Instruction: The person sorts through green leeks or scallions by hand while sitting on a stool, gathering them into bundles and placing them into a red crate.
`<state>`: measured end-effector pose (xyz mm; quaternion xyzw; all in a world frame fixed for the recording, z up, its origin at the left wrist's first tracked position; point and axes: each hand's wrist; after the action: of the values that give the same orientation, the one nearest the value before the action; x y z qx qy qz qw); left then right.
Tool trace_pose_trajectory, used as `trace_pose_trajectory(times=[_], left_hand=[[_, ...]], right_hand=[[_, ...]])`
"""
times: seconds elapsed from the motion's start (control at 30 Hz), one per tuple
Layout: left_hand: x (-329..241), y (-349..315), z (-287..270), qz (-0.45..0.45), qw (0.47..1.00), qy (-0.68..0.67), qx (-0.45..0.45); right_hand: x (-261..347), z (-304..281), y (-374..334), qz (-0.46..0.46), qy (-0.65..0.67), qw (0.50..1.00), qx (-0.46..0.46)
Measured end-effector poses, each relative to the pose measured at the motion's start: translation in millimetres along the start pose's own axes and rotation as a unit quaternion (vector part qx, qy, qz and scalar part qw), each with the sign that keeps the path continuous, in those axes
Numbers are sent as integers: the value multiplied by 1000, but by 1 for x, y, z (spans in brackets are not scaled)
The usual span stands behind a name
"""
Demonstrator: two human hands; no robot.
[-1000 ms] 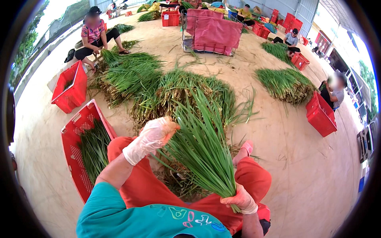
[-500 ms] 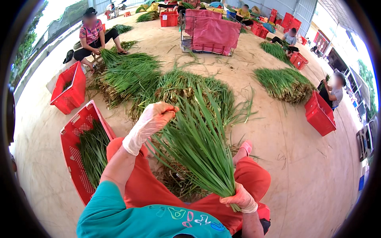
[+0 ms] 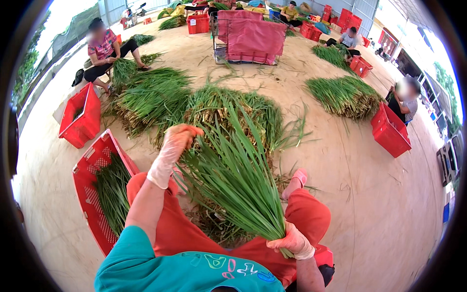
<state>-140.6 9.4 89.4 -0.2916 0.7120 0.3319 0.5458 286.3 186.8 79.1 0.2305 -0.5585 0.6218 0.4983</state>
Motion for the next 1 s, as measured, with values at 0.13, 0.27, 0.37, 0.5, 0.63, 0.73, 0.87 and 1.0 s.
trace_pose_trajectory(times=[0.13,0.27,0.37,0.5,0.63,0.73,0.87,1.0], left_hand=[[-17,-31,-17,255,858,370,-247],[-17,-83,6,232,914,237,-233],[-6,-127,56,-10,979,195,62],[52,-152,120,-80,895,-343,274],[35,-124,148,-150,833,-508,162],[54,-112,150,-216,818,-521,118],[67,-112,148,-244,819,-508,108],[55,-122,152,-243,853,-447,115]], right_hand=[[3,2,3,-38,26,999,-17],[-1,6,30,-92,59,994,-27],[2,24,49,-129,68,987,-61],[-4,53,90,-169,-55,978,-109],[-41,56,125,-121,-453,845,-255],[-29,56,132,-33,-482,848,-217],[-7,55,134,-169,-320,930,-60],[-12,41,162,-242,-163,956,-22]])
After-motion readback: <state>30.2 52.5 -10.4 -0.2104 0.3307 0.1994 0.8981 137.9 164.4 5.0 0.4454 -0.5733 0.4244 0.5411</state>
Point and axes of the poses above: each hand's wrist, its own y-axis towards the middle knuckle, its own z-axis out of the palm, x = y × z
